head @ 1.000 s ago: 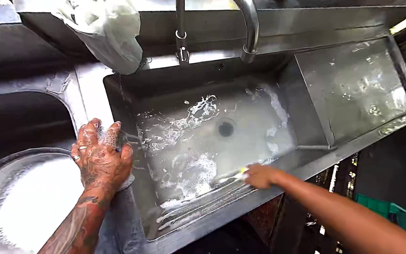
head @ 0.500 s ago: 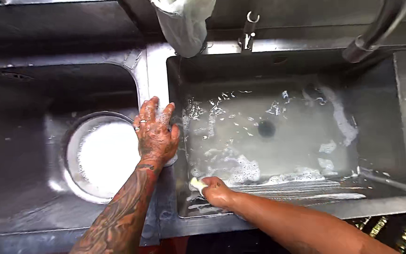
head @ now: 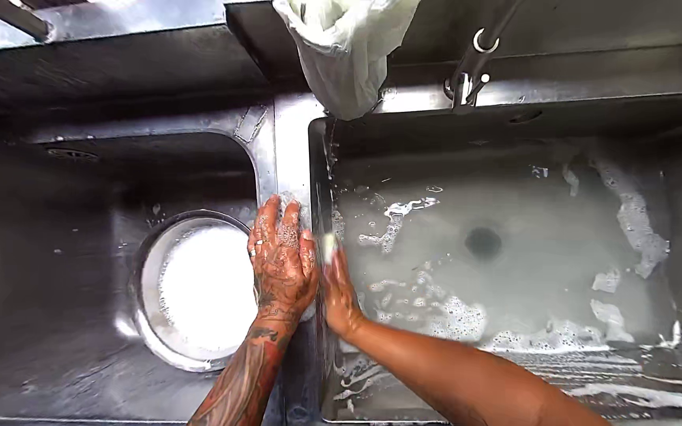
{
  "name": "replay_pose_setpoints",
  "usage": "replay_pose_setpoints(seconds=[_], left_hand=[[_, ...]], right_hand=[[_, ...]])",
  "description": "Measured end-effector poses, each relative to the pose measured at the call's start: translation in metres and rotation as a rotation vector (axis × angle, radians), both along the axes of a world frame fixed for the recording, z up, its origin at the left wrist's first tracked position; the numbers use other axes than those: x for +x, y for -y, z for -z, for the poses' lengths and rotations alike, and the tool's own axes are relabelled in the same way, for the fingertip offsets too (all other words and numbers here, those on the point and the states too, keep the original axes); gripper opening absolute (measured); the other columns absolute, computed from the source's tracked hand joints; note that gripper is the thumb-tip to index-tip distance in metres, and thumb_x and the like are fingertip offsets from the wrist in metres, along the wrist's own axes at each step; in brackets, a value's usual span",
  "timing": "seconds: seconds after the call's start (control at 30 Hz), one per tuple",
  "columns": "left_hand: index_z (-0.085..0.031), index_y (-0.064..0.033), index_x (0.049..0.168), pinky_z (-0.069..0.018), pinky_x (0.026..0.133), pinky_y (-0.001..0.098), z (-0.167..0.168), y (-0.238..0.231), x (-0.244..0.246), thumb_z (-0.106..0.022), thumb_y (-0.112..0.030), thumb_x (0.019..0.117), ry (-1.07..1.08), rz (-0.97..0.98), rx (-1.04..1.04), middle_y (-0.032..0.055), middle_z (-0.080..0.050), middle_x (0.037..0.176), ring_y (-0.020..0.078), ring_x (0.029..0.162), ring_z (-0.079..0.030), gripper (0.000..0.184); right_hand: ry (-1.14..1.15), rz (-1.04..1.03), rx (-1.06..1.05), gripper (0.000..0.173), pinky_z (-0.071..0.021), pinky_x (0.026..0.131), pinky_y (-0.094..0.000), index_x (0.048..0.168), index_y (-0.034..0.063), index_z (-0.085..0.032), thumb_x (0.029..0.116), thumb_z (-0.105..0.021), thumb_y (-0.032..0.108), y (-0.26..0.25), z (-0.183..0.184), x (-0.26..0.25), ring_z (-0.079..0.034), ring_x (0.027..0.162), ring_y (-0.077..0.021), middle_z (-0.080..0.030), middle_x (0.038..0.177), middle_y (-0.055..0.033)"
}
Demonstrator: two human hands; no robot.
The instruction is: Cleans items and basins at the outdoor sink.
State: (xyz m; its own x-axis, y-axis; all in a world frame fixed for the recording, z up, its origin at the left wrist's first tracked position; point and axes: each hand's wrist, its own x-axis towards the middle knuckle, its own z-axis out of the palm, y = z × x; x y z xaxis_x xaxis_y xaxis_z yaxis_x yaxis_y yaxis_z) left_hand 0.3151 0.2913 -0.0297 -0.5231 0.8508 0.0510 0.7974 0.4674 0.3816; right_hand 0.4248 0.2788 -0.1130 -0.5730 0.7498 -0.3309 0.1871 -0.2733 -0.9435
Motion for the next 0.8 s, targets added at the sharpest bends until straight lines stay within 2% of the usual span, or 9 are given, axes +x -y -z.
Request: replay_pose_setpoints(seconds=[0.07,0.1,0.23,0.37,0.43,0.5,0.6,0.7,0.8], left_hand=[[-0.049,-0.0046,0.150,-0.0252,0.121,0.0589,0.001,-0.001,0.001,-0.028,-0.035,0.1054,-0.025,0.004,-0.007,0.0223,-0.035,0.162,0.0395,0.152,-0.031,0.058],[-0.050,-0.0042,0.149,-0.0253,0.121,0.0588,0.003,-0.001,0.001,-0.029,-0.036,0.1049,-0.036,0.008,-0.002,0.0227,-0.036,0.162,0.0396,0.152,-0.031,0.058],[-0.052,-0.0035,0.147,-0.0241,0.122,0.0584,0.008,0.000,-0.001,-0.028,-0.038,0.1061,-0.072,0.018,0.020,0.0228,-0.038,0.161,0.0391,0.152,-0.032,0.059],[-0.055,-0.0020,0.145,-0.0276,0.121,0.0602,0.008,-0.001,-0.001,-0.028,-0.037,0.1066,-0.100,0.020,0.044,0.0257,-0.041,0.158,0.0435,0.149,-0.035,0.058],[-0.058,-0.0002,0.142,-0.0297,0.119,0.0618,0.007,-0.002,0.001,-0.029,-0.036,0.1053,-0.111,0.013,0.043,0.0277,-0.044,0.155,0.0469,0.146,-0.039,0.059],[-0.060,0.0007,0.140,-0.0309,0.118,0.0626,0.005,-0.003,0.000,-0.031,-0.036,0.1046,-0.112,0.013,0.051,0.0291,-0.046,0.153,0.0482,0.144,-0.041,0.058],[-0.062,0.0011,0.137,-0.0325,0.116,0.0622,0.005,-0.004,0.001,-0.031,-0.037,0.1038,-0.116,0.007,0.070,0.0311,-0.049,0.149,0.0497,0.141,-0.044,0.059],[-0.062,0.0000,0.137,-0.0333,0.116,0.0612,0.007,-0.005,-0.001,-0.028,-0.040,0.1047,-0.129,0.016,0.085,0.0313,-0.049,0.149,0.0485,0.141,-0.044,0.061],[-0.062,-0.0001,0.136,-0.0328,0.117,0.0601,0.007,-0.004,-0.001,-0.029,-0.039,0.1052,-0.117,0.032,0.109,0.0329,-0.049,0.148,0.0480,0.142,-0.044,0.060]], right_hand=[[0.073,-0.038,-0.189,0.061,-0.0139,0.129,-0.0472,0.160,-0.0050,-0.021,0.1099,-0.026,0.029,0.008,-0.004,0.006,-0.012,0.158,-0.0370,-0.012,0.168,-0.0281],[0.068,-0.008,-0.175,0.061,-0.0144,0.129,-0.0488,0.159,-0.0068,-0.023,0.1101,-0.026,0.029,-0.005,-0.007,-0.006,-0.013,0.157,-0.0393,-0.015,0.167,-0.0304],[-0.091,0.162,0.219,0.058,-0.0188,0.128,-0.0457,0.152,-0.0135,-0.035,0.1078,-0.027,0.023,-0.096,0.029,-0.074,-0.026,0.154,-0.0386,-0.029,0.162,-0.0325],[0.201,-0.163,0.271,0.051,-0.0187,0.128,-0.0475,0.154,-0.0114,-0.032,0.1094,-0.033,0.014,-0.094,0.069,-0.046,-0.025,0.155,-0.0389,-0.029,0.163,-0.0295],[0.436,-0.330,0.255,0.051,-0.0262,0.124,-0.0521,0.151,-0.0070,-0.042,0.1053,-0.042,0.014,-0.080,0.080,-0.029,-0.035,0.150,-0.0409,-0.039,0.158,-0.0284],[0.549,-0.349,0.200,0.051,-0.0321,0.122,-0.0505,0.148,-0.0043,-0.049,0.1021,-0.048,0.017,-0.084,0.063,-0.025,-0.042,0.145,-0.0402,-0.046,0.152,-0.0285],[0.365,0.002,-0.074,0.049,-0.0369,0.119,-0.0465,0.146,-0.0081,-0.047,0.1029,-0.049,0.015,-0.106,0.026,-0.052,-0.046,0.141,-0.0370,-0.049,0.147,-0.0302],[0.068,0.221,-0.015,0.048,-0.0332,0.121,-0.0486,0.150,-0.0034,-0.045,0.1089,-0.035,0.019,-0.135,-0.001,-0.086,-0.041,0.146,-0.0326,-0.044,0.155,-0.0248],[-0.057,0.317,0.020,0.049,-0.0437,0.113,-0.0473,0.146,-0.0005,-0.051,0.1082,-0.033,0.023,-0.134,-0.020,-0.083,-0.054,0.135,-0.0266,-0.058,0.144,-0.0203]])
